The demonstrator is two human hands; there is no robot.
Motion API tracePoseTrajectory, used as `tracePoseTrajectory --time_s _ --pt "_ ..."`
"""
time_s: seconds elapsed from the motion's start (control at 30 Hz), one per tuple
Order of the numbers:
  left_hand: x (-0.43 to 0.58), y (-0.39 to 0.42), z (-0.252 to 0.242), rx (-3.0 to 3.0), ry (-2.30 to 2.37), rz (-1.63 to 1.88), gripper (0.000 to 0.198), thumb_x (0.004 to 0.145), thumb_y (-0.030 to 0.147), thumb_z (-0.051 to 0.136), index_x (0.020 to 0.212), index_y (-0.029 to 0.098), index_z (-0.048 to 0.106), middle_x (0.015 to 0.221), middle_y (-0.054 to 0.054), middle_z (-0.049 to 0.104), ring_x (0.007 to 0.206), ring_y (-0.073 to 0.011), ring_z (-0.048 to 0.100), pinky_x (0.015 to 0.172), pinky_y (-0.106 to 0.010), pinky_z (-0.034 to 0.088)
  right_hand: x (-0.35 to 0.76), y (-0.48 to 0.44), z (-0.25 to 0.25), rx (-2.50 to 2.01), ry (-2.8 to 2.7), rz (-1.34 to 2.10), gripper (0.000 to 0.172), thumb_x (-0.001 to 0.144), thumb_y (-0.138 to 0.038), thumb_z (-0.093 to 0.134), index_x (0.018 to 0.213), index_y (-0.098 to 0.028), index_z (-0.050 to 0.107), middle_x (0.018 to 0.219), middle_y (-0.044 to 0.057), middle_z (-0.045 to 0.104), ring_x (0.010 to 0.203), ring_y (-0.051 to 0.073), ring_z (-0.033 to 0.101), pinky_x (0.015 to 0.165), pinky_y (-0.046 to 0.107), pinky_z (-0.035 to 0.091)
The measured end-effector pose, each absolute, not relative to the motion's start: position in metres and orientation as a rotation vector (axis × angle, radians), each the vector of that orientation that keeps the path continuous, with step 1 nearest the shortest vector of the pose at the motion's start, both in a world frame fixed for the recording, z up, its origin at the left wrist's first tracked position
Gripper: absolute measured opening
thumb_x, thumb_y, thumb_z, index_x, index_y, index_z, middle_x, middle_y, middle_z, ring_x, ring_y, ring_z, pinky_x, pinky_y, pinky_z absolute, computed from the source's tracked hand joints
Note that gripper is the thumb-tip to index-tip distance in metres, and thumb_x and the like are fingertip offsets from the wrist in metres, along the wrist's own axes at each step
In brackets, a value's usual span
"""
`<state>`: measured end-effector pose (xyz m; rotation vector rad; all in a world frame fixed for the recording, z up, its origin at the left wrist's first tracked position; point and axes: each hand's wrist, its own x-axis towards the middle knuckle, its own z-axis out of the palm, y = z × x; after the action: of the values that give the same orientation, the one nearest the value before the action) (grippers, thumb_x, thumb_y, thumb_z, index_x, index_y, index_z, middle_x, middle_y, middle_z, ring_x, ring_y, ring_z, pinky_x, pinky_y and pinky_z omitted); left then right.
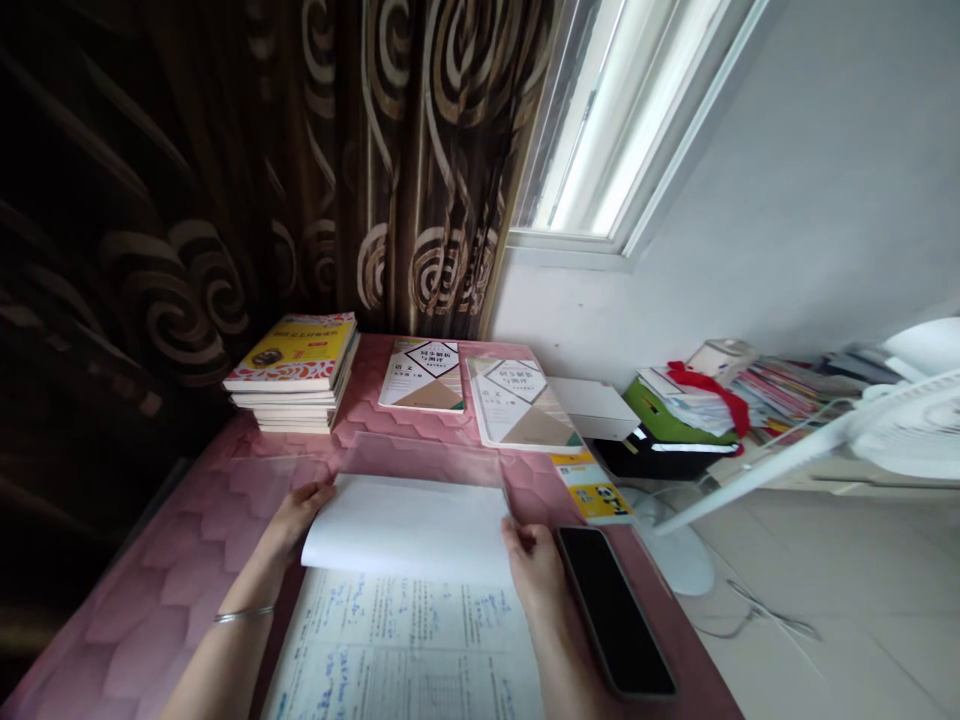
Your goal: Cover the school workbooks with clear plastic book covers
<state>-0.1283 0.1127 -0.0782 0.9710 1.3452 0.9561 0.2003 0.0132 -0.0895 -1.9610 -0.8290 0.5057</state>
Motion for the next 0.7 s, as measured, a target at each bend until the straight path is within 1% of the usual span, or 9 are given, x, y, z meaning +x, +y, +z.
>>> tracePoseTrajectory --time_s 0.1,0.2,0.3,0.47,0.63,0.7 --pt "-0.128 0.11 -0.075 1.009 1.324 1.003 0.045 0.049 0.053 0.075 0.064 0.016 0.055 0.051 0.005 0.051 0.047 -0.0088 0.042 0.048 -0.021 0.03 0.2 0.014 -0.092 -1.964 -0.883 0.514 0.04 0.06 -0.064 0.054 0.06 -0.024 0.053 0.056 0.004 0.064 0.056 0.023 0.061 0.054 0.032 0.046" --pt "-0.128 0.11 -0.078 1.069 1.326 1.043 0.046 0.05 0.055 0.074 0.064 0.015 0.056 0.053 0.005 0.051 0.048 -0.0083 0.042 0.047 -0.02 0.028 0.2 0.014 -0.092 -1.991 -0.872 0.458 0.039 0.061 -0.064 0.053 0.06 -0.025 0.05 0.056 0.004 0.063 0.056 0.022 0.06 0.054 0.031 0.045" --pt "-0.128 0.111 -0.083 1.118 1.344 1.072 0.045 0.053 0.055 0.073 0.065 0.015 0.056 0.053 0.005 0.052 0.05 -0.0088 0.043 0.048 -0.02 0.028 0.202 0.013 -0.091 -2.005 -0.855 0.479 0.039 0.061 -0.063 0.054 0.059 -0.025 0.051 0.055 0.003 0.062 0.056 0.022 0.059 0.052 0.03 0.043" --pt "-0.129 0.113 -0.085 1.17 1.496 1.002 0.041 0.057 0.055 0.068 0.061 0.015 0.058 0.05 0.004 0.051 0.049 -0.01 0.043 0.047 -0.021 0.027 0.206 0.017 -0.086 -1.944 -0.804 0.618 0.042 0.058 -0.065 0.057 0.058 -0.022 0.055 0.051 0.001 0.059 0.052 0.02 0.056 0.049 0.029 0.042" --pt "-0.129 0.116 -0.081 1.192 1.623 0.885 0.035 0.057 0.048 0.068 0.057 0.014 0.059 0.047 0.003 0.052 0.051 -0.0122 0.045 0.049 -0.022 0.029 0.205 0.02 -0.083 -1.951 -0.774 0.56 0.041 0.052 -0.063 0.059 0.059 -0.023 0.053 0.052 0.002 0.06 0.052 0.02 0.057 0.05 0.03 0.042" --pt "-0.129 0.117 -0.081 1.189 1.628 0.877 0.032 0.058 0.045 0.068 0.057 0.014 0.06 0.048 0.003 0.052 0.051 -0.012 0.046 0.049 -0.022 0.03 0.203 0.017 -0.081 -1.965 -0.803 0.564 0.041 0.053 -0.064 0.058 0.057 -0.024 0.052 0.051 0.003 0.061 0.053 0.021 0.057 0.05 0.03 0.042"
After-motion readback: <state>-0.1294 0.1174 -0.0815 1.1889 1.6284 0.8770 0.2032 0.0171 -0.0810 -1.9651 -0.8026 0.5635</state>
